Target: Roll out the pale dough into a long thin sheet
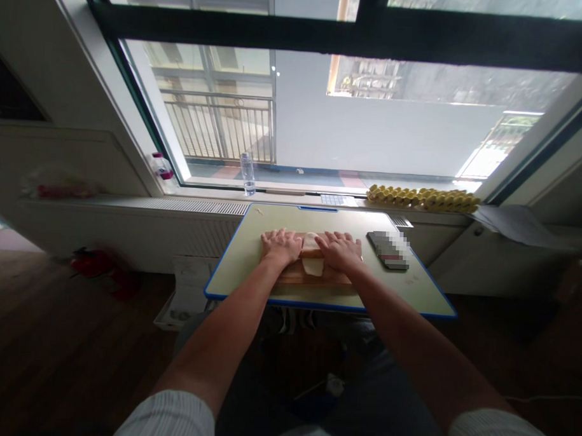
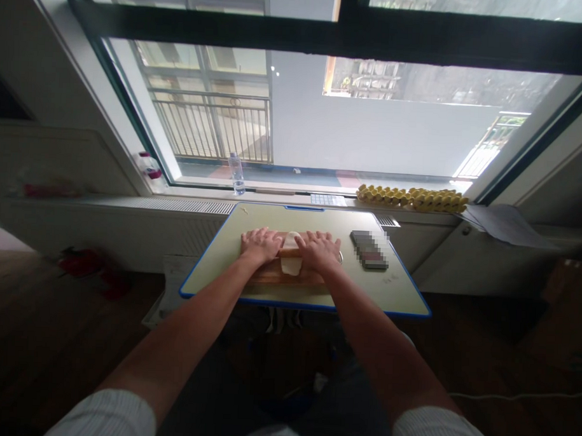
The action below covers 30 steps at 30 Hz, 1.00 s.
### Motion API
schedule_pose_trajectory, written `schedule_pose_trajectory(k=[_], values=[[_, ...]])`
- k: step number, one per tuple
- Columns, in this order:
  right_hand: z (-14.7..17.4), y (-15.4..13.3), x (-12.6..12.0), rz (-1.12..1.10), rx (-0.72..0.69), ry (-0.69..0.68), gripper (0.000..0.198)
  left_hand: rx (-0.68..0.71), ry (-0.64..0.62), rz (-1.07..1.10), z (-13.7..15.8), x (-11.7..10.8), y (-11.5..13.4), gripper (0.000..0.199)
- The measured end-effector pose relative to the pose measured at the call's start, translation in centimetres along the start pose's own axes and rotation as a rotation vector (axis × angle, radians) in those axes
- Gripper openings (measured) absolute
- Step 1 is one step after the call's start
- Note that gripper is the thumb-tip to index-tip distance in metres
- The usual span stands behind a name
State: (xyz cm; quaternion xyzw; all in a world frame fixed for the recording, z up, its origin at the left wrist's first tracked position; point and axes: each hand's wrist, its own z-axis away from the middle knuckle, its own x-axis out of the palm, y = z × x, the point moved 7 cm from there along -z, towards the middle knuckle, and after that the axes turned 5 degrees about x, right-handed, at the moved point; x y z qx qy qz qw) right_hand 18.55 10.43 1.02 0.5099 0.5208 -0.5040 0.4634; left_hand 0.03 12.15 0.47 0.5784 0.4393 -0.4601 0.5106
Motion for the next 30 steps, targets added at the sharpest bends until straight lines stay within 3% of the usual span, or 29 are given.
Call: schedule_pose_trajectory(k=[10,21,30], values=[[-4.2,0.4,0.4,-0.135,0.07,-0.075,0.077,0.031,-0.051,0.02,-3.8,-0.1,-0.2,0.055],[-9.7,0.2,-0.2,-0.203,0.101,-0.032,0.083,0.035,0.181,0.032,-8.1,-0.7,-0.7,0.054],[-12.1,0.9,0.8,-0.223,0.135,-0.054,0.082,0.037,0.161,-0.023,-10.2,-1.6,0.1,0.053]])
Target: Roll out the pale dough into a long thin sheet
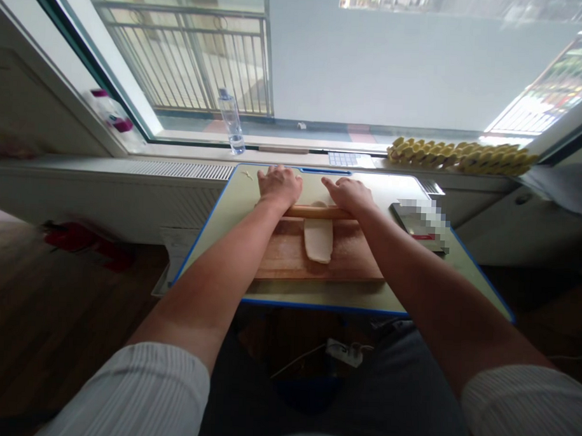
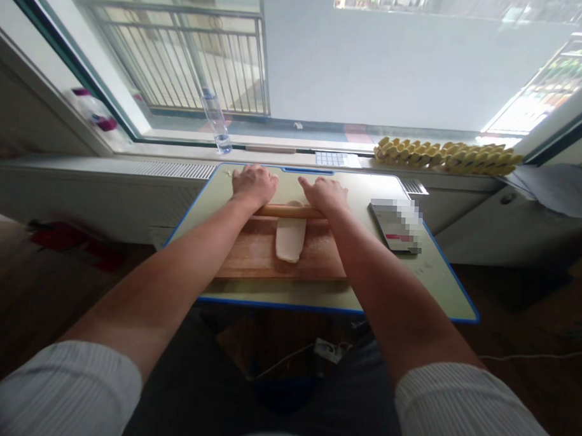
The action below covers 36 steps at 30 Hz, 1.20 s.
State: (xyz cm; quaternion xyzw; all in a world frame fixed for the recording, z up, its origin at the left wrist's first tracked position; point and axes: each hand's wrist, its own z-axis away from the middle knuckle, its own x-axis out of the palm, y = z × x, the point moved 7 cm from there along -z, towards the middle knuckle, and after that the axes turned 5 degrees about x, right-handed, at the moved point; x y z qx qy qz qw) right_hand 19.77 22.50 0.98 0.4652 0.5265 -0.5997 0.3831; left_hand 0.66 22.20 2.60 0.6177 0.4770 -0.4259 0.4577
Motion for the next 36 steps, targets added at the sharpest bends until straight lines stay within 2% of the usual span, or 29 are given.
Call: schedule_pose_trajectory(k=[4,8,13,20,27,31,36], values=[[0.1,0.3,0.3,-0.011,0.005,-0.008,0.086,0.021,-0.01,-0.001,0.0,0.1,0.3,0.054],[0.9,0.4,0.5,0.006,-0.004,-0.024,0.081,0.029,-0.026,0.004,0.5,0.2,0.3,0.054],[2.5,0.6,0.5,0.016,-0.002,-0.051,0.081,0.054,-0.062,0.021,1.5,0.2,0.5,0.054],[4.7,1.1,0.5,0.016,0.031,-0.019,0.085,0.068,-0.074,0.031,3.6,-0.1,0.8,0.057],[7.9,1.4,0.1,0.032,0.025,0.024,0.081,0.063,-0.106,-0.013,5.9,-0.2,0.8,0.059],[10.2,1.1,-0.4,0.078,-0.01,0.076,0.072,0.059,-0.137,-0.004,7.3,-0.1,0.7,0.057],[13.0,0.8,-0.7,0.154,-0.044,0.144,0.064,0.069,-0.103,-0.004,9.5,-0.2,0.7,0.059]])
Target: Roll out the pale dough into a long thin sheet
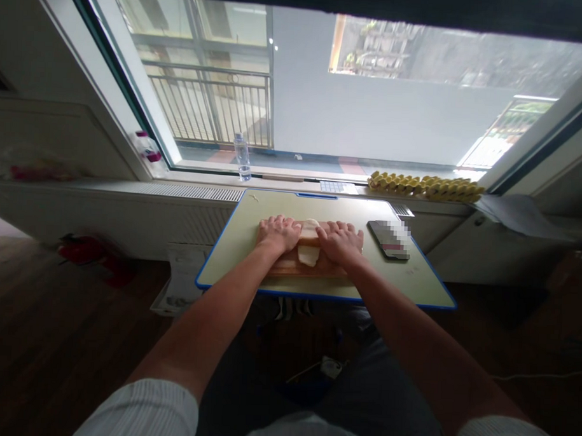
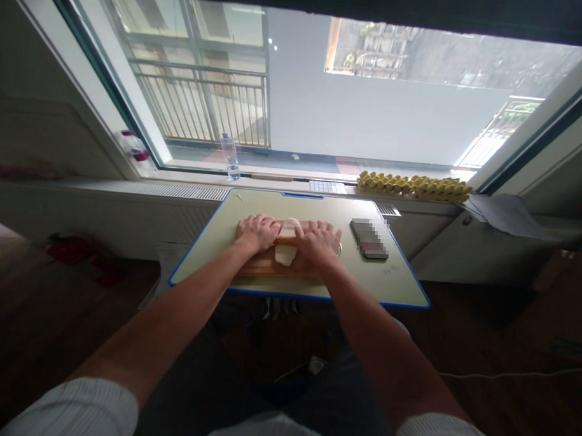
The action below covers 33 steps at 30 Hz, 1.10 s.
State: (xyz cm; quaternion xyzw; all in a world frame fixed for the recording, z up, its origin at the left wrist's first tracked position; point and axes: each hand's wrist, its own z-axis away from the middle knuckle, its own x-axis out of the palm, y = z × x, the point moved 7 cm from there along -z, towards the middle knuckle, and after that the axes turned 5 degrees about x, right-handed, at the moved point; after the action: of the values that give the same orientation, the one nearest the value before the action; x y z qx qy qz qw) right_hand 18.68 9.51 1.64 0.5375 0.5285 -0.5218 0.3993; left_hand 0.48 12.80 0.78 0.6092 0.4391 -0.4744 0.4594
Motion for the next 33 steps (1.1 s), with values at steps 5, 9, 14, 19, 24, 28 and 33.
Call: schedule_pose_trajectory(k=[5,9,14,19,24,28,33], values=[[2.8,0.0,-0.4,0.016,-0.012,0.07,0.067,-0.001,0.075,0.007,2.7,0.2,0.1,0.057],[4.9,0.3,0.1,0.012,-0.028,0.12,0.072,0.0,0.09,0.063,5.1,0.6,0.2,0.062],[7.3,0.9,0.6,0.013,-0.033,0.154,0.071,0.027,0.159,0.085,7.9,0.0,0.7,0.062],[10.1,1.6,1.2,-0.024,-0.08,0.226,0.068,0.057,0.251,0.086,11.0,-0.3,1.1,0.06],[12.5,2.0,2.0,-0.058,-0.131,0.341,0.071,0.083,0.309,0.054,13.4,0.1,1.3,0.06],[13.5,2.1,2.4,-0.059,-0.143,0.377,0.074,0.087,0.328,0.028,14.3,0.2,1.4,0.06],[14.2,2.1,2.4,-0.053,-0.163,0.39,0.074,0.082,0.304,0.033,14.5,0.1,1.5,0.063]])
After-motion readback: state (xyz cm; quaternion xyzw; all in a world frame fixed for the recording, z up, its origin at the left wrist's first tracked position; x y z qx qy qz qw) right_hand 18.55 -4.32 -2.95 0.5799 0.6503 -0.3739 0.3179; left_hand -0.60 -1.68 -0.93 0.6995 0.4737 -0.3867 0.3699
